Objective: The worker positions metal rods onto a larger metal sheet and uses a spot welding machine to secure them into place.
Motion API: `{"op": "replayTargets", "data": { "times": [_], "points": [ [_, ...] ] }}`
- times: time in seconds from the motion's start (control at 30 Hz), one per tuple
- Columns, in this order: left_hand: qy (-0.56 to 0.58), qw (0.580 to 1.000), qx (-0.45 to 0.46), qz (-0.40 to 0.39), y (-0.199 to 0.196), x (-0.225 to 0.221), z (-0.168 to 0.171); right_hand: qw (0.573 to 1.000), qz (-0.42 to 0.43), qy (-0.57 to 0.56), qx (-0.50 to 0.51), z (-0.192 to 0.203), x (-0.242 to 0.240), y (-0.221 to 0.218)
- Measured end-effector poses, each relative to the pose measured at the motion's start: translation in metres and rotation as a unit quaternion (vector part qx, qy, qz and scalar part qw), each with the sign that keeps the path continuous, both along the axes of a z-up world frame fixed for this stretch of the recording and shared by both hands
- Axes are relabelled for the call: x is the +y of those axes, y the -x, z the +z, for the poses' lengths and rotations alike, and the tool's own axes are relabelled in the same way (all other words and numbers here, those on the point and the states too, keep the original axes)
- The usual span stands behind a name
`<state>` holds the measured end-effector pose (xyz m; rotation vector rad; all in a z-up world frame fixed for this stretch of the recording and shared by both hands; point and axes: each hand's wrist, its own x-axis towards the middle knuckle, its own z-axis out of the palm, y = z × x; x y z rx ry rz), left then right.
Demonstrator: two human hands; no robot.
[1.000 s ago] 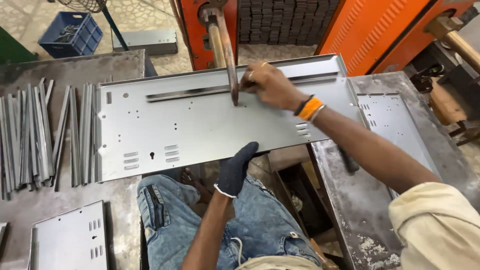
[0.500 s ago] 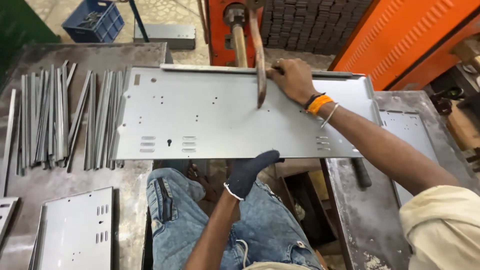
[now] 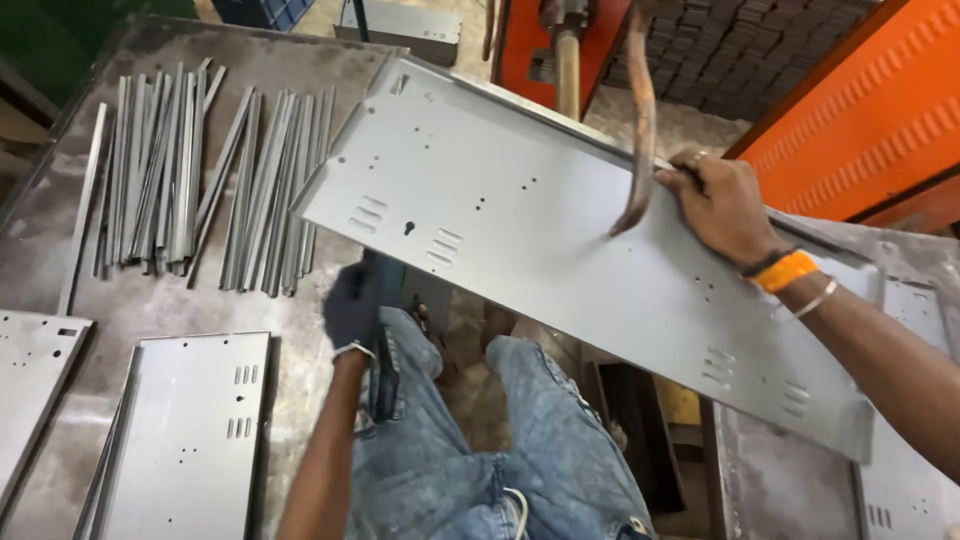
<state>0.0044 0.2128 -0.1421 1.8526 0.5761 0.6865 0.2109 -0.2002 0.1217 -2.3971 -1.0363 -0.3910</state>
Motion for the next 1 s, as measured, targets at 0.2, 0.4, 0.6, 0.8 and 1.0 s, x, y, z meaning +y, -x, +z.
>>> {"op": "replayTargets", "data": {
  "times": [0.2,0.4,0.6,0.8,1.0],
  "points": [
    [-0.255,0.934,0.192,0.16,-0.026,0.118,-0.068,0.998,-0.058,0.003,0.029,-0.003,0.006,0.007],
    [-0.332,0.847,0.393,0.131,-0.056,0.149,-0.082,0.997,-0.076,0.012,0.017,-0.007,0.008,0.007],
    [-0.284,0.852,0.436,0.06,-0.064,0.143,-0.094,0.999,-0.053,0.0,0.011,-0.008,0.007,0.005],
    [-0.143,0.926,0.345,0.051,-0.028,0.12,-0.02,0.997,-0.07,0.011,0.016,-0.006,0.006,0.004],
    [0.27,0.94,0.206,0.037,-0.017,0.136,-0.073,0.999,-0.045,0.005,0.002,-0.009,0.004,0.003]
  ]
}}
